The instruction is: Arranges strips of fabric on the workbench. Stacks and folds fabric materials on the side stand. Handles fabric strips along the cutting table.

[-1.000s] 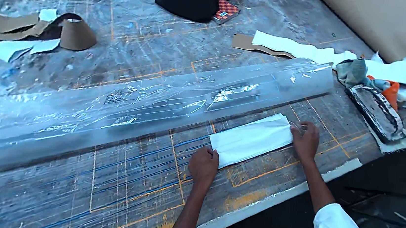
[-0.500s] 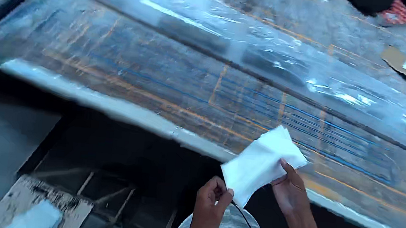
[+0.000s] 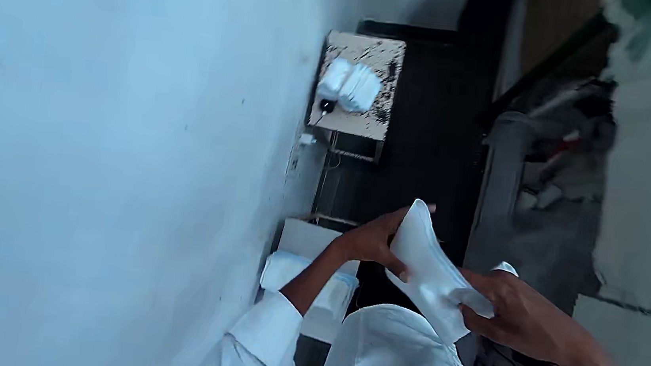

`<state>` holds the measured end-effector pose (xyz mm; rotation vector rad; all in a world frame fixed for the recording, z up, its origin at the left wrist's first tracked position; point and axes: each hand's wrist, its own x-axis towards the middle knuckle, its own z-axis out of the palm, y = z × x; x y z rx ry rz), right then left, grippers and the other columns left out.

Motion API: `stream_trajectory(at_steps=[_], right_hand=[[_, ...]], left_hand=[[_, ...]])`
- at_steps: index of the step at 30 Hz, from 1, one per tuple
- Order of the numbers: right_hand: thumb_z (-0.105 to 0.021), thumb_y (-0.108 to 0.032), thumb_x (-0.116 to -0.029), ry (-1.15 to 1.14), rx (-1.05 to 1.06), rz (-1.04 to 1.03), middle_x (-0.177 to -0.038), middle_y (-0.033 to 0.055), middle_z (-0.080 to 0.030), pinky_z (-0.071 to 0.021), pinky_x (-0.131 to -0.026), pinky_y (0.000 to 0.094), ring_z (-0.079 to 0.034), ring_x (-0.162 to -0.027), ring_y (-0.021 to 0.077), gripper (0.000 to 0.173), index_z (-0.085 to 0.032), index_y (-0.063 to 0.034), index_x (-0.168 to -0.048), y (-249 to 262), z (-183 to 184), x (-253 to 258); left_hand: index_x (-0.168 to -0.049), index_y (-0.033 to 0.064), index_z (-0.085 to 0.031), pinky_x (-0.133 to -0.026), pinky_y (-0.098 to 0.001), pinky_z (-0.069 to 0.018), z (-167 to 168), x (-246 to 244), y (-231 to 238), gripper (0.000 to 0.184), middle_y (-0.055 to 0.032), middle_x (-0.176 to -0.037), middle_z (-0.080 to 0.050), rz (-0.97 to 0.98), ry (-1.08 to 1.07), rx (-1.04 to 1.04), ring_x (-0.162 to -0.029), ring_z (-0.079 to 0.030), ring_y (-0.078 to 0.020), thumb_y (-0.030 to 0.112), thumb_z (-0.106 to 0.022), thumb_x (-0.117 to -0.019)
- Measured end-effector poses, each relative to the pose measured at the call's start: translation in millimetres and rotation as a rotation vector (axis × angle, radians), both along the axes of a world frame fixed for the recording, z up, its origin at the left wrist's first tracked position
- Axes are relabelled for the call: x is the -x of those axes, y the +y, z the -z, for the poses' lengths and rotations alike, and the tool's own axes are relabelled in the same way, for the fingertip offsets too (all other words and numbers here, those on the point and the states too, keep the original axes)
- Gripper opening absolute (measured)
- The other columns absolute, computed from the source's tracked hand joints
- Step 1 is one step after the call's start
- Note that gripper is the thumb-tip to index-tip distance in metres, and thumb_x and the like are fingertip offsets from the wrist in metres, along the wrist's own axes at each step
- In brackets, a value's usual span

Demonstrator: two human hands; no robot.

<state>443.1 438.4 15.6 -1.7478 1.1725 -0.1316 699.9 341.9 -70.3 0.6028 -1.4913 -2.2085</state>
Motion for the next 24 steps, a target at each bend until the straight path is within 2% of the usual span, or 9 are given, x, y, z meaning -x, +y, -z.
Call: stream_trajectory(at_steps=[2, 4, 6, 9, 11, 15, 18, 20, 24], right_hand=[[-0.068, -0.029, -0.0850, 0.018, -0.101, -0.138, -0.087, -0.0018, -0.071, -0.0570, -0.070, 0.0394, -0.068, -0.079, 0.0103, 0.044, -0.067, -0.0227, -0.129, -25, 8, -32], [-0.075, -0.036, -0.0844, 0.074, -0.212, -0.215, -0.087, 0.0006, -0.071, -0.0568, -0.072, 0.0421, -0.069, -0.080, 0.0139, 0.046, -0.067, -0.0210, -0.127, -45, 27, -61], [-0.085, -0.038, -0.0812, 0.121, -0.322, -0.283, -0.089, 0.0055, -0.072, -0.0569, -0.076, 0.0463, -0.069, -0.082, 0.0198, 0.046, -0.070, -0.0143, -0.118, -57, 57, -88], [-0.085, -0.028, -0.0824, 0.125, -0.469, -0.376, -0.082, 0.0101, -0.070, -0.0543, -0.075, 0.0464, -0.067, -0.078, 0.0224, 0.031, -0.073, -0.0028, -0.096, -54, 117, -121], [-0.084, -0.028, -0.0851, 0.118, -0.559, -0.387, -0.080, 0.0098, -0.069, -0.0535, -0.075, 0.0446, -0.065, -0.076, 0.0202, 0.029, -0.073, -0.0016, -0.090, -40, 157, -134], [-0.082, -0.025, -0.0867, 0.046, -0.708, -0.183, -0.090, 0.0109, -0.072, -0.0575, -0.079, 0.0437, -0.069, -0.082, 0.0201, 0.030, -0.072, -0.0033, -0.104, 13, 229, -151], [-0.079, -0.015, -0.0894, 0.055, -0.816, -0.049, -0.100, 0.0158, -0.073, -0.0626, -0.081, 0.0435, -0.074, -0.083, 0.0238, 0.034, -0.068, 0.0001, -0.118, 64, 263, -177], [-0.078, -0.016, -0.0898, 0.125, -0.811, -0.023, -0.101, 0.0176, -0.072, -0.0611, -0.081, 0.0450, -0.073, -0.084, 0.0261, 0.035, -0.067, 0.0005, -0.119, 94, 278, -193], [-0.075, -0.020, -0.0928, 0.244, -0.770, 0.031, -0.112, 0.0215, -0.070, -0.0549, -0.093, 0.0517, -0.069, -0.099, 0.0332, 0.039, -0.066, 0.0005, -0.124, 122, 299, -213]], left_hand=[[-0.125, -0.0065, -0.061, -0.095, -0.0372, -0.0585, 6, -54, 17, 0.064, -0.0125, -0.112, -0.074, -0.123, -0.128, -0.109, -0.104, -0.071, -0.0162, 0.008, -0.086, -0.0680], [-0.104, -0.0020, -0.070, -0.084, -0.0326, -0.0610, 1, -105, 40, 0.034, -0.0049, -0.092, -0.076, -0.362, -0.289, -0.184, -0.087, -0.072, -0.0096, 0.000, -0.080, -0.0718], [-0.109, 0.0007, -0.068, -0.082, -0.0310, -0.0613, -7, -151, 65, 0.037, -0.0036, -0.094, -0.075, -0.561, -0.452, -0.198, -0.087, -0.072, -0.0092, -0.001, -0.080, -0.0738], [-0.137, 0.0033, -0.055, -0.087, -0.0374, -0.0613, 4, -207, 105, 0.068, -0.0099, -0.114, -0.072, -0.767, -0.593, -0.270, -0.099, -0.071, -0.0168, 0.001, -0.081, -0.0744], [-0.139, 0.0022, -0.051, -0.086, -0.0443, -0.0612, 17, -235, 132, 0.071, -0.0160, -0.115, -0.069, -0.923, -0.688, -0.316, -0.099, -0.071, -0.0239, -0.006, -0.081, -0.0747], [-0.139, 0.0045, -0.048, -0.087, -0.0471, -0.0595, 65, -276, 192, 0.068, -0.0176, -0.113, -0.071, -1.088, -0.926, -0.344, -0.098, -0.072, -0.0263, -0.009, -0.080, -0.0796], [-0.137, 0.0021, -0.050, -0.089, -0.0579, -0.0554, 116, -288, 224, 0.061, -0.0230, -0.112, -0.072, -1.083, -1.136, -0.317, -0.101, -0.071, -0.0369, -0.002, -0.081, -0.0845], [-0.138, -0.0010, -0.051, -0.094, -0.0629, -0.0513, 146, -289, 230, 0.058, -0.0264, -0.116, -0.070, -1.026, -1.251, -0.305, -0.108, -0.068, -0.0429, 0.000, -0.080, -0.0867], [-0.139, -0.0034, -0.051, -0.099, -0.0665, -0.0464, 183, -289, 217, 0.054, -0.0300, -0.122, -0.067, -0.957, -1.367, -0.318, -0.116, -0.064, -0.0477, 0.002, -0.076, -0.0906]])
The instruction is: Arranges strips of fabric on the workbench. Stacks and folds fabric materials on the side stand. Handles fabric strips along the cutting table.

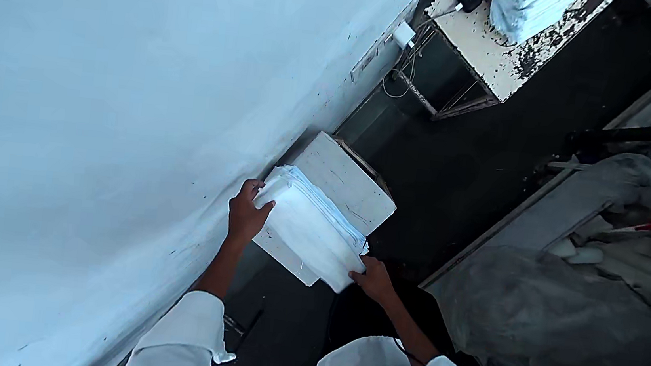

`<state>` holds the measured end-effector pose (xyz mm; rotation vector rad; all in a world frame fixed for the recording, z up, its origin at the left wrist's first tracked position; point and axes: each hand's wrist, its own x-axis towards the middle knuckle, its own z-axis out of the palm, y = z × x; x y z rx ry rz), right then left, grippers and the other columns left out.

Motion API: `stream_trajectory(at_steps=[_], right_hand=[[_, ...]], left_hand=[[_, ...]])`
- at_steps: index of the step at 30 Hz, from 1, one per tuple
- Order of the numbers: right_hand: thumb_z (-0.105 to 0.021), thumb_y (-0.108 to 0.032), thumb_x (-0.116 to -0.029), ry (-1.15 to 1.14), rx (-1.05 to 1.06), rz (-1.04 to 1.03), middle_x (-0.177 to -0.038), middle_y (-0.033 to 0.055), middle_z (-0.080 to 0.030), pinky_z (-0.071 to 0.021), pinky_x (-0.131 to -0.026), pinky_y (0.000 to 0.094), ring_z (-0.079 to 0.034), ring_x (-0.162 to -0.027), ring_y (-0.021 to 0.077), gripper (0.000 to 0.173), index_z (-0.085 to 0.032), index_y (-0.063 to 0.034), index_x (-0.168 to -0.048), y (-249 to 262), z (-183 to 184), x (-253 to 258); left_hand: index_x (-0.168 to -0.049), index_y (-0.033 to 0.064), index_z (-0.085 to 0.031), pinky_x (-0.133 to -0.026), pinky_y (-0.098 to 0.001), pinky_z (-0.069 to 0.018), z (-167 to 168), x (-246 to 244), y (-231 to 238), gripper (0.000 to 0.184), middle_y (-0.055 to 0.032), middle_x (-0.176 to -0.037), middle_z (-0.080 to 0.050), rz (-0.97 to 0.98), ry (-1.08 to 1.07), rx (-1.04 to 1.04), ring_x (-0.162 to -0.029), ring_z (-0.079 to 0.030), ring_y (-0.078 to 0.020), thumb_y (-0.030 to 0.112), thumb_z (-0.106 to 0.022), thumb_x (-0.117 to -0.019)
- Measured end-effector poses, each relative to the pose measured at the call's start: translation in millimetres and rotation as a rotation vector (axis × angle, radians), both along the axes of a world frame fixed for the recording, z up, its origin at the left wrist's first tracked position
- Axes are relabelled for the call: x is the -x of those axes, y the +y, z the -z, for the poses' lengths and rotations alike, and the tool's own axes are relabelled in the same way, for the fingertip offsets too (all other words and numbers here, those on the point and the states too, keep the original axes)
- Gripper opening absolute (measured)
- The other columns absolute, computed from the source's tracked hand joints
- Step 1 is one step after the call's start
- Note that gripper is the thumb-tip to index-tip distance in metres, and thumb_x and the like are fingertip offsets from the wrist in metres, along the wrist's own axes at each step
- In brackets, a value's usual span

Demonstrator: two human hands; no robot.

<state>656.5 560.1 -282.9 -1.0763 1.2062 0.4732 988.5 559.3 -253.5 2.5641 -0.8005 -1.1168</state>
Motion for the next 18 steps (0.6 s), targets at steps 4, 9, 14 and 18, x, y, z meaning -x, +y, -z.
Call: stream_trajectory(at_steps=[4, 9, 14, 18], right_hand=[[-0.073, -0.017, -0.0950, 0.022, 0.044, 0.022, -0.108, 0.0226, -0.071, -0.0550, -0.090, 0.0553, -0.070, -0.098, 0.0361, 0.034, -0.067, 0.0008, -0.123, 9, 3, -14], [-0.071, -0.016, -0.0936, 0.014, 0.308, -0.054, -0.120, 0.0193, -0.066, -0.0510, -0.100, 0.0521, -0.061, -0.118, 0.0359, 0.027, -0.073, -0.0007, -0.115, 10, -10, -34], [-0.064, -0.017, -0.0989, -0.293, 0.267, 0.053, -0.105, 0.0214, -0.072, -0.0546, -0.091, 0.0535, -0.070, -0.098, 0.0341, 0.030, -0.068, 0.0020, -0.122, 3, -7, -27], [-0.047, -0.020, -0.1095, -0.172, 0.043, 0.166, -0.092, 0.0227, -0.072, -0.0617, -0.072, 0.0497, -0.074, -0.073, 0.0321, 0.035, -0.055, 0.0044, -0.134, 18, -11, -17]], left_hand=[[-0.137, -0.0015, -0.054, -0.096, -0.0711, -0.0457, 10, 4, -6, 0.047, -0.0301, -0.119, -0.068, 0.038, -0.141, -0.129, -0.111, -0.065, -0.0524, 0.006, -0.072, -0.0938], [-0.135, -0.0020, -0.055, -0.097, -0.0710, -0.0457, 12, 3, -6, 0.047, -0.0289, -0.119, -0.069, 0.121, -0.210, -0.140, -0.112, -0.065, -0.0514, 0.007, -0.073, -0.0934], [-0.138, -0.0050, -0.052, -0.101, -0.0712, -0.0421, 14, 9, -9, 0.054, -0.0327, -0.122, -0.066, 0.076, -0.197, -0.121, -0.116, -0.061, -0.0535, 0.008, -0.076, -0.0924], [-0.134, -0.0055, -0.055, -0.103, -0.0708, -0.0401, 14, 11, 3, 0.050, -0.0306, -0.123, -0.067, 0.084, -0.207, -0.052, -0.119, -0.061, -0.0520, 0.005, -0.077, -0.0900]])
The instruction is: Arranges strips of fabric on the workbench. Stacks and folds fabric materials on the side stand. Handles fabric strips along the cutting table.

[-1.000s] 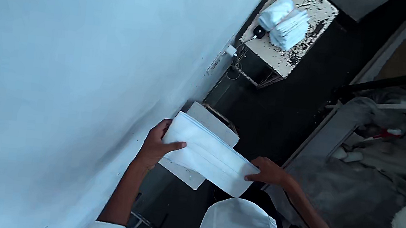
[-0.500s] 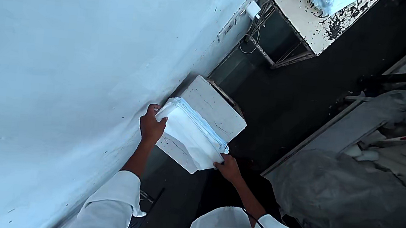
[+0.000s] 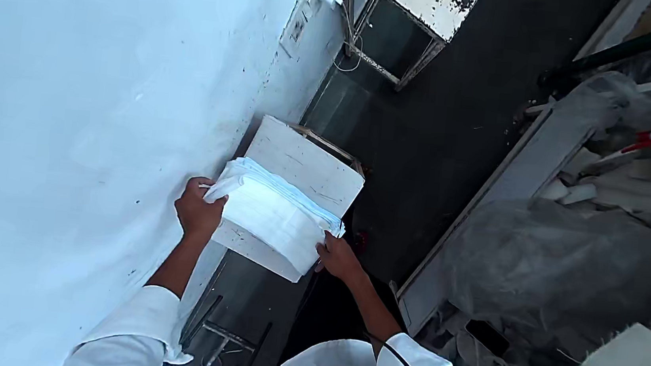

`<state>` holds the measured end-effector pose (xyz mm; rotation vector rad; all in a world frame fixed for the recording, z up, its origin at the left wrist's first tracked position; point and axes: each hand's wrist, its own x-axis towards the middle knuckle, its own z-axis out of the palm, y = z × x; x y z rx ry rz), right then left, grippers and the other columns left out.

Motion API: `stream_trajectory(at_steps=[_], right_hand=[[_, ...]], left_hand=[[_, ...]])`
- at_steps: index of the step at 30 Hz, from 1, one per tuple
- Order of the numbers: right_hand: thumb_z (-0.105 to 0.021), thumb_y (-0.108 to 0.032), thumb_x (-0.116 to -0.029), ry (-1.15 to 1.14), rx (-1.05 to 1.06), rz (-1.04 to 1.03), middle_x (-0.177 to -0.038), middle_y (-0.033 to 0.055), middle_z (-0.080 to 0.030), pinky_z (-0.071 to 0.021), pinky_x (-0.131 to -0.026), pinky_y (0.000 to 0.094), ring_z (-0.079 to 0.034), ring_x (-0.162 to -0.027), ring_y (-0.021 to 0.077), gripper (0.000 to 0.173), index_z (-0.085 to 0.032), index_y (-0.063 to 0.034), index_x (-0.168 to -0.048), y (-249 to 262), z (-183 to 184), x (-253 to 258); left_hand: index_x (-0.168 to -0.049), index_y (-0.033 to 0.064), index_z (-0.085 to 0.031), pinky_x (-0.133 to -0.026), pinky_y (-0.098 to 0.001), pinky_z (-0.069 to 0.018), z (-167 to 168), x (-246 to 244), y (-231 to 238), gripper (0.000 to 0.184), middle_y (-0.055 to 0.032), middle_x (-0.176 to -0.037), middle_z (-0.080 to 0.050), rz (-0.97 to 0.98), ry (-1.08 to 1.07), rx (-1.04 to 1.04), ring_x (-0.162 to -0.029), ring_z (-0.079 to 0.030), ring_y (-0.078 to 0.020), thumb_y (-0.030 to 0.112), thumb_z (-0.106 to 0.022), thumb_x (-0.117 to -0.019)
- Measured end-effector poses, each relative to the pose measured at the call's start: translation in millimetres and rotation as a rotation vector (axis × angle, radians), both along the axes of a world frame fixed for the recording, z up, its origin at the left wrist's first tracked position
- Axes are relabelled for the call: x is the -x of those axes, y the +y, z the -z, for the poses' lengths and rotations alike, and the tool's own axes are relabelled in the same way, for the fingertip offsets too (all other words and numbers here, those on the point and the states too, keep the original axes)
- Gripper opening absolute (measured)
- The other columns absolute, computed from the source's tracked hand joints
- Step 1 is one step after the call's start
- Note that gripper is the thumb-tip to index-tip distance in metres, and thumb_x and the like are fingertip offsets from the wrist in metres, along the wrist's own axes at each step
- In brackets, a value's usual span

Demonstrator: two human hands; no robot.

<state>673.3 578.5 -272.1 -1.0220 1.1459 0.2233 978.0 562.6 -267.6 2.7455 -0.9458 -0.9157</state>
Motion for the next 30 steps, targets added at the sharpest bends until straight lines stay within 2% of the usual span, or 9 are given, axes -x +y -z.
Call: stream_trajectory(at_steps=[5, 9, 12, 15, 16, 19, 24, 28, 30], right_hand=[[-0.048, -0.018, -0.1087, 0.119, -0.066, 0.084, -0.086, 0.0144, -0.074, -0.0624, -0.069, 0.0396, -0.074, -0.068, 0.0220, 0.028, -0.059, 0.0043, -0.122, 16, 18, -5], [-0.056, -0.020, -0.1041, 0.229, 0.106, 0.091, -0.086, 0.0141, -0.073, -0.0552, -0.078, 0.0501, -0.071, -0.080, 0.0283, 0.024, -0.067, 0.0015, -0.103, 28, 3, -14], [-0.061, -0.016, -0.1009, 0.112, 0.303, 0.233, -0.080, 0.0154, -0.071, -0.0556, -0.072, 0.0513, -0.070, -0.075, 0.0295, 0.021, -0.070, 0.0023, -0.095, 27, -2, -26], [-0.059, -0.013, -0.1006, -0.093, 0.324, 0.339, -0.083, 0.0179, -0.068, -0.0536, -0.070, 0.0473, -0.066, -0.072, 0.0268, 0.022, -0.070, 0.0057, -0.099, 26, 6, -34], [-0.057, -0.013, -0.1015, -0.084, 0.283, 0.304, -0.091, 0.0216, -0.070, -0.0551, -0.077, 0.0508, -0.069, -0.081, 0.0308, 0.024, -0.070, 0.0073, -0.105, 26, 5, -32], [-0.050, -0.018, -0.1057, 0.205, 0.161, 0.082, -0.096, 0.0239, -0.068, -0.0525, -0.084, 0.0574, -0.068, -0.095, 0.0390, 0.028, -0.067, 0.0045, -0.106, 16, -5, -22], [-0.048, -0.025, -0.1074, 0.514, 0.060, 0.017, -0.098, 0.0208, -0.071, -0.0524, -0.084, 0.0573, -0.069, -0.098, 0.0380, 0.032, -0.069, -0.0012, -0.108, 22, -34, 3], [-0.052, -0.030, -0.1055, 0.612, 0.022, 0.029, -0.087, 0.0218, -0.067, -0.0512, -0.070, 0.0585, -0.068, -0.086, 0.0397, 0.035, -0.066, -0.0004, -0.094, 45, -53, 13], [-0.053, -0.028, -0.1056, 0.559, 0.010, 0.063, -0.084, 0.0213, -0.066, -0.0496, -0.070, 0.0581, -0.066, -0.083, 0.0388, 0.033, -0.066, -0.0001, -0.092, 50, -49, 18]], left_hand=[[-0.138, -0.0062, -0.050, -0.106, -0.0682, -0.0391, -5, -11, 14, 0.057, -0.0312, -0.124, -0.065, 0.012, -0.003, 0.057, -0.122, -0.059, -0.0498, 0.007, -0.077, -0.0903], [-0.136, -0.0044, -0.052, -0.105, -0.0660, -0.0407, -11, -16, 23, 0.052, -0.0284, -0.123, -0.067, 0.032, 0.008, 0.085, -0.120, -0.061, -0.0466, 0.005, -0.075, -0.0902], [-0.137, -0.0043, -0.050, -0.105, -0.0645, -0.0422, -9, -25, 20, 0.053, -0.0280, -0.123, -0.067, 0.023, 0.004, 0.130, -0.120, -0.062, -0.0446, 0.006, -0.075, -0.0908], [-0.139, -0.0063, -0.047, -0.104, -0.0628, -0.0435, 2, -31, 17, 0.058, -0.0303, -0.123, -0.066, 0.020, 0.017, 0.152, -0.118, -0.062, -0.0442, 0.006, -0.076, -0.0905], [-0.140, -0.0060, -0.046, -0.105, -0.0617, -0.0440, 5, -32, 20, 0.060, -0.0299, -0.123, -0.066, 0.020, 0.029, 0.141, -0.119, -0.063, -0.0434, 0.006, -0.076, -0.0899], [-0.141, -0.0055, -0.045, -0.105, -0.0592, -0.0453, 11, -27, 22, 0.061, -0.0292, -0.124, -0.066, 0.018, 0.076, 0.145, -0.119, -0.063, -0.0409, 0.004, -0.076, -0.0896], [-0.134, -0.0071, -0.049, -0.099, -0.0552, -0.0501, 3, -2, 33, 0.053, -0.0280, -0.117, -0.068, 0.070, 0.173, 0.212, -0.110, -0.067, -0.0373, 0.004, -0.076, -0.0902], [-0.131, -0.0063, -0.051, -0.097, -0.0517, -0.0515, -9, 11, 48, 0.050, -0.0263, -0.113, -0.068, 0.066, 0.245, 0.241, -0.107, -0.067, -0.0322, 0.001, -0.076, -0.0889], [-0.129, -0.0056, -0.052, -0.094, -0.0483, -0.0531, -11, 9, 55, 0.049, -0.0241, -0.111, -0.069, 0.074, 0.299, 0.271, -0.103, -0.068, -0.0284, -0.003, -0.076, -0.0868]])
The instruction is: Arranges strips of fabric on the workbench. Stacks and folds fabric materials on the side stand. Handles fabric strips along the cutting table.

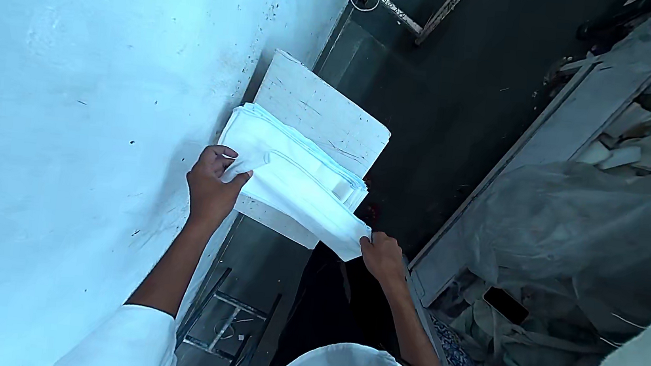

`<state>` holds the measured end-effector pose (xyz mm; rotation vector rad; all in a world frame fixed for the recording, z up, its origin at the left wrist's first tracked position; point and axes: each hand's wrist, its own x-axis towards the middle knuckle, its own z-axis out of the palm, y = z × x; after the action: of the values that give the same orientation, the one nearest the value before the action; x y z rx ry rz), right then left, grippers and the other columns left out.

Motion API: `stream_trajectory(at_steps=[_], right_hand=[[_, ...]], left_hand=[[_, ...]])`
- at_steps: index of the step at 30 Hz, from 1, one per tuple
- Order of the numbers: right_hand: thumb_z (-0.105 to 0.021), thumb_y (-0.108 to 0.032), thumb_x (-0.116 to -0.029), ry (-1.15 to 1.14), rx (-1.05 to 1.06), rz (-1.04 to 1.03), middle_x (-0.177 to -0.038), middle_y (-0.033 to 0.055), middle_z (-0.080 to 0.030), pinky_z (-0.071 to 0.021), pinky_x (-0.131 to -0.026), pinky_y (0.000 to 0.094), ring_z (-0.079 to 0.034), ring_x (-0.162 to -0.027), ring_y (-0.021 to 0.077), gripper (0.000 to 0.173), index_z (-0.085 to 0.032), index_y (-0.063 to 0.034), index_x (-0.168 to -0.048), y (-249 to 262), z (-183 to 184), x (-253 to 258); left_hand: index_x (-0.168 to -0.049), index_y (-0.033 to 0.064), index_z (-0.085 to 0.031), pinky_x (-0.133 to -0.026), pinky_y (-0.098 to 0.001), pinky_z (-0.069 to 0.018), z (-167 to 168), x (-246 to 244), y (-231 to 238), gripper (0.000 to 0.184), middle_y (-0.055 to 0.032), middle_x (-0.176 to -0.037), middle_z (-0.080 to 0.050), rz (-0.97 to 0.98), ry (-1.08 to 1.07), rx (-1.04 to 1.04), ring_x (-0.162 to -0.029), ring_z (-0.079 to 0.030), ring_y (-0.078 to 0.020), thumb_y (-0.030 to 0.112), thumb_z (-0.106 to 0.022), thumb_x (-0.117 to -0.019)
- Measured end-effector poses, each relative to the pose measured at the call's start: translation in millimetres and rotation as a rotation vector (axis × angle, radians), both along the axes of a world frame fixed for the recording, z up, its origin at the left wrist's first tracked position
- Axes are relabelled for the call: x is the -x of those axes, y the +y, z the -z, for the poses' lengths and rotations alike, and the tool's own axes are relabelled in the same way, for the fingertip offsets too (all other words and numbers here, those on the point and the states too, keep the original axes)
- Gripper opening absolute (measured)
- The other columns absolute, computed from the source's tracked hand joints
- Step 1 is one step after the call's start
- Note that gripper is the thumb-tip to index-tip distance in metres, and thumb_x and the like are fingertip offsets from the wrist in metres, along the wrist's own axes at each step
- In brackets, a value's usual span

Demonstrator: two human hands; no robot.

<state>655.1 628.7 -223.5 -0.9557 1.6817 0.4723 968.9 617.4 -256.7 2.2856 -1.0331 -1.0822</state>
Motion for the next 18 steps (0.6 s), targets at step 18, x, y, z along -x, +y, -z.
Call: stream_trajectory(at_steps=[18], right_hand=[[-0.053, -0.012, -0.1065, -0.178, 0.239, 0.304, -0.083, 0.0152, -0.073, -0.0625, -0.071, 0.0423, -0.074, -0.071, 0.0239, 0.020, -0.065, 0.0031, -0.111, -4, 93, -44]], left_hand=[[-0.138, -0.0045, -0.047, -0.096, -0.0550, -0.0500, 58, -42, -29, 0.054, -0.0281, -0.120, -0.066, 0.006, -0.172, -0.097, -0.108, -0.066, -0.0383, 0.005, -0.074, -0.0918]])
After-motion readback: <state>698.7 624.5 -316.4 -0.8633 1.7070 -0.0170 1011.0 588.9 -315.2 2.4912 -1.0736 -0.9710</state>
